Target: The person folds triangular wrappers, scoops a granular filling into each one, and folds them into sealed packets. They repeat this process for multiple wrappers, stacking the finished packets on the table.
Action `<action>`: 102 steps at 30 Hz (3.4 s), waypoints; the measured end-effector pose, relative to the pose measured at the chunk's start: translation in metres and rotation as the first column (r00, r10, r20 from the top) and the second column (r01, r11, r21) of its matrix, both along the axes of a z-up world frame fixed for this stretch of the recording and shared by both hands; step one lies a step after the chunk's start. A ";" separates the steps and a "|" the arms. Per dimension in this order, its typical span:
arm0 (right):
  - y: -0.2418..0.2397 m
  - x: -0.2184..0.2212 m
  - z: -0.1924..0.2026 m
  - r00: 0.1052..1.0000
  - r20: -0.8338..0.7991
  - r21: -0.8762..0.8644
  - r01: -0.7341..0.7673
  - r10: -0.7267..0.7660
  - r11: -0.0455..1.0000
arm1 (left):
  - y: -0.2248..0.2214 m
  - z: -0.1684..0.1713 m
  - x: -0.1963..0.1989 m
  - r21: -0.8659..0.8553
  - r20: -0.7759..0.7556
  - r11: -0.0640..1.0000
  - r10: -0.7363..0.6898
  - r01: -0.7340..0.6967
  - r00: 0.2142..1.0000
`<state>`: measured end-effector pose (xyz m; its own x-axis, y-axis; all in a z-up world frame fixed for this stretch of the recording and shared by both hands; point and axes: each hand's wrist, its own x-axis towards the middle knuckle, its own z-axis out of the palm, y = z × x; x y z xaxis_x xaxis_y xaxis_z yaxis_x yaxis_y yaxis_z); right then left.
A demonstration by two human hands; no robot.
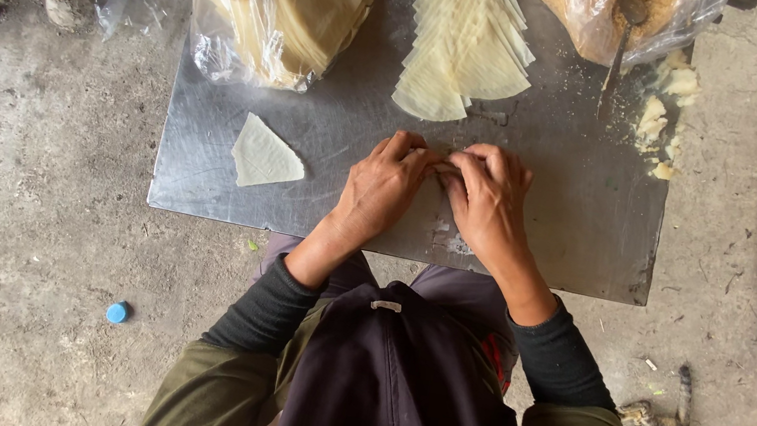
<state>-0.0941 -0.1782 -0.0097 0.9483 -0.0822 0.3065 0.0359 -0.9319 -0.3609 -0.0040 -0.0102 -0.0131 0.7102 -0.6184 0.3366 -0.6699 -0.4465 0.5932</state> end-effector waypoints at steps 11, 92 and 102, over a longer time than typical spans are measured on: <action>0.019 -0.115 -0.013 0.914 0.037 0.405 -0.383 0.404 0.830 | 0.030 0.039 0.031 -0.147 -0.233 0.989 0.002 -0.037 0.972; -0.075 0.034 0.034 0.959 0.280 -0.230 0.114 -0.046 0.966 | 0.003 0.000 0.076 -0.167 -0.673 0.984 -0.069 -0.060 0.737; -0.152 0.031 0.024 0.986 0.012 -0.385 0.159 -0.167 0.909 | 0.008 -0.002 0.077 -0.186 -0.669 0.982 -0.112 -0.020 0.735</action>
<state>-0.0636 -0.3306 0.0147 0.9382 -0.1166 0.3258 -0.1323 -0.9909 0.0263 0.0729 -0.0025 -0.0155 0.7621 -0.6366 -0.1182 -0.0809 -0.2747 0.9581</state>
